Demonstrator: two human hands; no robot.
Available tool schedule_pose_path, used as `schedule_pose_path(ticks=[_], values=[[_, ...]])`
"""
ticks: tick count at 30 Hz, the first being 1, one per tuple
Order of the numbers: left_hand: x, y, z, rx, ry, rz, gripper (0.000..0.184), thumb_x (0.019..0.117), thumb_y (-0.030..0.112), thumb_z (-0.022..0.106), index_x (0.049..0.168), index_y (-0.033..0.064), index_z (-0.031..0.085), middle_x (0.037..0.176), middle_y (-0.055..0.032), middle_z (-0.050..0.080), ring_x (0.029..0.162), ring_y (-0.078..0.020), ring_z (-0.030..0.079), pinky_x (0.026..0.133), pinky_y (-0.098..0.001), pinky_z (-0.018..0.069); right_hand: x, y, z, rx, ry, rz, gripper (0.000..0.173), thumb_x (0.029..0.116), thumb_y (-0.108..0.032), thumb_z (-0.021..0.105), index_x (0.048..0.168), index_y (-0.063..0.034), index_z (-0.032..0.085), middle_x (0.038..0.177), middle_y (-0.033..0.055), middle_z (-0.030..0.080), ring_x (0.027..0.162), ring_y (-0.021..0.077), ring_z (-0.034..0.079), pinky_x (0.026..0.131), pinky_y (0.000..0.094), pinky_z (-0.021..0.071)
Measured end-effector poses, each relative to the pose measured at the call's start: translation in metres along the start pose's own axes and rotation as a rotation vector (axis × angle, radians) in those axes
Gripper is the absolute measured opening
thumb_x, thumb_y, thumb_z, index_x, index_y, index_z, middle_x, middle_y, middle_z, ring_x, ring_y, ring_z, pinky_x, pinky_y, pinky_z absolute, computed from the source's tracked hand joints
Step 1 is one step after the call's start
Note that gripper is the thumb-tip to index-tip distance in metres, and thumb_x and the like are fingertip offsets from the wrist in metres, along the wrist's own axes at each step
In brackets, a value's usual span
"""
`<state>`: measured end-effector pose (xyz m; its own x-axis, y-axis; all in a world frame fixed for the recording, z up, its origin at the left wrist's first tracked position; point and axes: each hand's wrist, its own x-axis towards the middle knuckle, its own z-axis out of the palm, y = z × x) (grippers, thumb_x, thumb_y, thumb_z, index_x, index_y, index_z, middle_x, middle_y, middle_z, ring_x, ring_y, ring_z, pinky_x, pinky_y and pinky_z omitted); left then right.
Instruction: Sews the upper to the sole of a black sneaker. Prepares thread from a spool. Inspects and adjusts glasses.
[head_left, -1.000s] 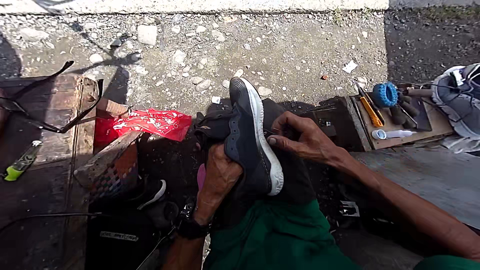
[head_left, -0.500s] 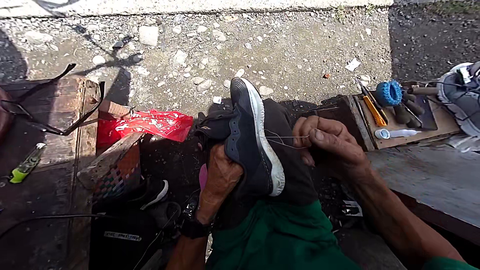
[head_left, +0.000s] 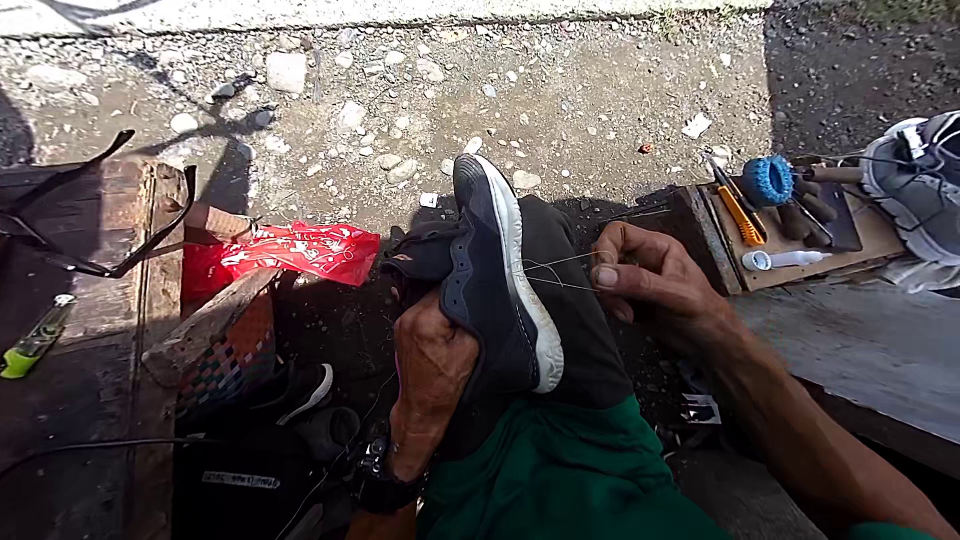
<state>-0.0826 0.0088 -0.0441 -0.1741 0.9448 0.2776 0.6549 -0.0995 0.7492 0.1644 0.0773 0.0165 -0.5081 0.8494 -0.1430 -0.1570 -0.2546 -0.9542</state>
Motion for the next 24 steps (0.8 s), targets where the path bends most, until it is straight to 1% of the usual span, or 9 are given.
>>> schedule_pose_path(ticks=[3,5,7,10,13,18,21,23,24], values=[[-0.009,-0.006,-0.011,0.039,0.023,-0.006,0.019,0.0905,0.012,0.057,0.085,0.0055,0.073,0.078,-0.0056,0.071,0.074,-0.0124,0.069,0.068,-0.0314,0.0545,0.005,0.004,-0.004,-0.205,0.042,0.086,0.008,0.0919,-0.012,0.070,0.089,-0.0143,0.062,0.065,-0.0075,0.057,0.048,-0.0017,0.048,0.045,0.0134,0.0407],[-0.014,-0.008,-0.019,0.026,0.036,-0.011,0.021,0.0922,0.009,0.056,0.091,0.0037,0.076,0.081,-0.0056,0.072,0.075,-0.0084,0.068,0.069,-0.0244,0.0537,0.007,0.007,-0.007,-0.481,0.037,-0.004,0.007,0.0930,-0.010,0.065,0.100,-0.0115,0.066,0.069,-0.0107,0.057,0.054,-0.0039,0.048,0.050,0.0124,0.0400],[-0.018,-0.007,-0.022,0.005,0.042,-0.024,0.021,0.0926,0.007,0.056,0.094,0.0029,0.076,0.082,-0.0045,0.072,0.074,-0.0042,0.065,0.068,-0.0194,0.0520,0.007,0.017,-0.006,-0.740,0.051,-0.180,0.014,0.0947,-0.008,0.059,0.096,-0.0086,0.073,0.075,-0.0080,0.063,0.062,-0.0039,0.051,0.055,0.0137,0.0416],[-0.022,-0.003,-0.023,0.006,0.060,-0.027,0.022,0.0915,0.005,0.055,0.096,0.0021,0.076,0.080,-0.0038,0.071,0.070,-0.0025,0.063,0.064,-0.0172,0.0499,0.011,0.043,0.005,-1.108,0.151,-0.319,0.027,0.0986,-0.020,0.056,0.113,-0.0147,0.079,0.077,0.0016,0.065,0.065,0.0116,0.060,0.058,0.0323,0.0492],[-0.031,-0.008,-0.031,-0.003,0.079,-0.050,0.026,0.0924,0.004,0.053,0.103,0.0005,0.077,0.081,-0.0035,0.071,0.065,0.0005,0.057,0.060,-0.0142,0.0468,0.018,0.064,0.007,-1.007,0.135,-0.305,0.025,0.1023,-0.029,0.060,0.111,-0.0137,0.078,0.087,0.0018,0.074,0.077,0.0103,0.068,0.069,0.0316,0.0555],[-0.069,-0.062,-0.071,0.054,0.213,-0.312,0.028,0.0934,0.003,0.052,0.109,-0.0057,0.073,0.074,-0.0011,0.063,0.055,0.0066,0.042,0.051,-0.0107,0.0345,0.009,0.038,0.010,-0.545,-0.006,-0.231,0.019,0.1019,-0.018,0.062,0.102,-0.0026,0.074,0.099,0.0020,0.068,0.078,0.0001,0.060,0.066,0.0142,0.0505],[-0.092,-0.105,-0.091,0.282,0.144,-0.533,0.032,0.0941,0.010,0.052,0.117,-0.0017,0.071,0.075,-0.0083,0.062,0.058,-0.0110,0.049,0.055,-0.0317,0.0417,0.008,0.033,0.012,-0.440,-0.018,-0.113,0.019,0.1026,-0.019,0.061,0.102,-0.0036,0.072,0.097,-0.0002,0.066,0.070,-0.0010,0.059,0.060,0.0142,0.0510],[-0.089,-0.095,-0.095,0.336,-0.029,-0.588,0.032,0.1000,0.016,0.056,0.124,-0.0013,0.069,0.102,-0.0244,0.070,0.092,-0.0402,0.066,0.082,-0.0642,0.0490,0.010,0.032,0.011,-0.362,-0.015,-0.037,0.016,0.1026,-0.018,0.061,0.102,-0.0049,0.071,0.087,-0.0035,0.068,0.062,-0.0013,0.059,0.056,0.0144,0.0505],[-0.083,-0.080,-0.091,0.325,-0.041,-0.514,0.033,0.1001,0.019,0.058,0.122,-0.0016,0.070,0.113,-0.0260,0.068,0.106,-0.0434,0.064,0.091,-0.0652,0.0465,0.011,0.032,0.010,-0.327,-0.024,-0.001,0.015,0.1028,-0.018,0.061,0.103,-0.0052,0.070,0.085,-0.0039,0.069,0.061,-0.0011,0.059,0.054,0.0144,0.0504]])
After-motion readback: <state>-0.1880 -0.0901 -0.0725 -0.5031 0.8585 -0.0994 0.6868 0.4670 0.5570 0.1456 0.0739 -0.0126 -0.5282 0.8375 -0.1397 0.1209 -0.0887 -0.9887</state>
